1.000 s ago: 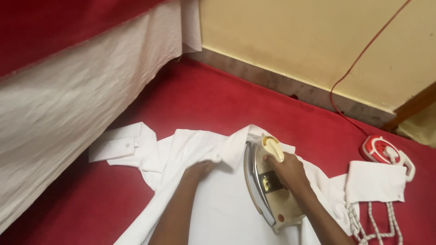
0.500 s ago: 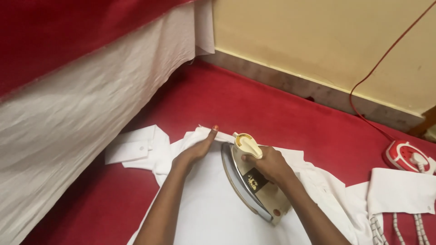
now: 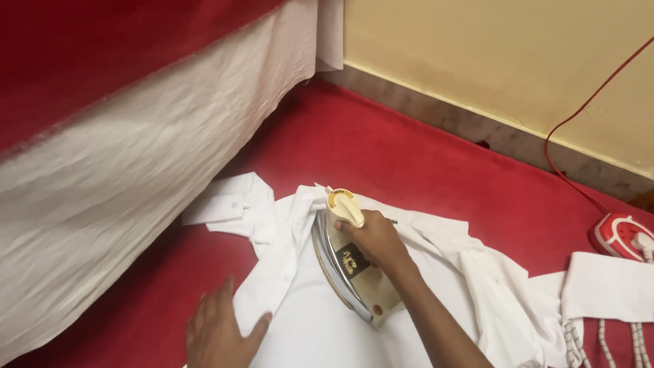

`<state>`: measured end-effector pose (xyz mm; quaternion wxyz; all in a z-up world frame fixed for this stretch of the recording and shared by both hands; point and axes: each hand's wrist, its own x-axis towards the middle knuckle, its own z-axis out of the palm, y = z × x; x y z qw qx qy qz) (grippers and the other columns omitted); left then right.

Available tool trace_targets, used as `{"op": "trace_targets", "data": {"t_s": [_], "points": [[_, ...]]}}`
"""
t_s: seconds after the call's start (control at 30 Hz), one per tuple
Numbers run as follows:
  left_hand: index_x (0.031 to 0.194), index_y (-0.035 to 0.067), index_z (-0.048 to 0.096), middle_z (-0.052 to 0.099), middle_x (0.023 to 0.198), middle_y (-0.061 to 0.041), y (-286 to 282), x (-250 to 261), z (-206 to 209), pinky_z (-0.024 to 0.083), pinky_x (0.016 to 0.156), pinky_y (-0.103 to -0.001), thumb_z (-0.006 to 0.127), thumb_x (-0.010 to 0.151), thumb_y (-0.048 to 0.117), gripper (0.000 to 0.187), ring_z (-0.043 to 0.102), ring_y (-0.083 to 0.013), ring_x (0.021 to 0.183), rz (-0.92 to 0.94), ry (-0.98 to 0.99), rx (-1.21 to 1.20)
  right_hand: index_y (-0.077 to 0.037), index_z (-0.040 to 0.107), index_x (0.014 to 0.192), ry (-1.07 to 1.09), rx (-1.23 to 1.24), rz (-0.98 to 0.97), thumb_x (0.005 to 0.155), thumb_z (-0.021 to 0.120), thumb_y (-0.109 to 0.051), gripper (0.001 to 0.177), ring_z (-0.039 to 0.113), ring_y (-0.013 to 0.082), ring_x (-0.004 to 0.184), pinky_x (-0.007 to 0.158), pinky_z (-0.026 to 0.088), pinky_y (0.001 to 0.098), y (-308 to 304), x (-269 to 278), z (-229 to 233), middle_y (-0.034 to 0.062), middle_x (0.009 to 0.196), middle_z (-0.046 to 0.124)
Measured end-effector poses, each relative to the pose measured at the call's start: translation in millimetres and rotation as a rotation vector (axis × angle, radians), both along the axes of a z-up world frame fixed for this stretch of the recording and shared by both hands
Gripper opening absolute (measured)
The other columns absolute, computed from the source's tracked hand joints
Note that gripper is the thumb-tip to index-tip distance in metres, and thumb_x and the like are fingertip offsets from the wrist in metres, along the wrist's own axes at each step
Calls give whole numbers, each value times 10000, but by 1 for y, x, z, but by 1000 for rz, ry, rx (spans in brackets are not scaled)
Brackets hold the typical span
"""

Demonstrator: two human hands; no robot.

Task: The person irons a white shirt on the floor, places it on a hanger, and buttons it.

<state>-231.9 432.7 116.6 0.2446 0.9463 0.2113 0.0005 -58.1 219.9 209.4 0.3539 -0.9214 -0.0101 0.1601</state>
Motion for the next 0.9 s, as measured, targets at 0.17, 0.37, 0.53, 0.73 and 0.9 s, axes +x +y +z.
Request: {"op": "trace_targets", "data": {"t_s": [0.17, 0.37, 0.53, 0.73, 0.9], "points": [[1550, 70, 332, 443, 1494, -203, -4, -6, 5, 267, 1097, -632, 796, 696, 630, 1122, 383, -361, 1391, 5, 151, 147, -75, 758, 978, 3, -25, -8, 889, 677, -406, 352, 683, 204, 539, 536, 543, 382, 12, -47, -1, 104, 668, 727], [1256, 57, 588, 637, 1203, -139, 9, -8, -4, 454, 1007, -492, 673, 888, 388, 502, 586, -314, 1146, -33, -16, 181, -94, 761, 1041, 8, -127, -85, 880, 674, -411, 366, 762, 244, 689, 673, 570, 404, -14, -97, -2, 132, 795, 786], [1091, 44, 663, 709, 1078, -143, 25, -9, -6, 512, 938, -470, 598, 1004, 271, 252, 648, -322, 1050, 64, -113, 40, -42, 758, 1044, -42, -187, -321, 881, 698, -432, 427, 691, 240, 599, 591, 525, 422, -87, -129, -28, 137, 704, 749], [1151, 27, 646, 721, 1067, -182, 15, -7, 15, 462, 953, -510, 664, 931, 361, 400, 635, -336, 1069, 113, -76, -113, 8, 757, 1095, 58, -71, -587, 885, 730, -421, 478, 603, 292, 540, 529, 460, 444, -205, -192, -102, 202, 631, 649], [1224, 22, 646, 722, 1124, -151, 9, 1, -18, 408, 990, -516, 712, 870, 259, 431, 631, -331, 1073, 39, -23, -14, -13, 711, 1252, -156, 51, -408, 776, 801, -461, 660, 735, 259, 1120, 982, 536, 367, -269, -219, -207, 197, 1149, 792]]}}
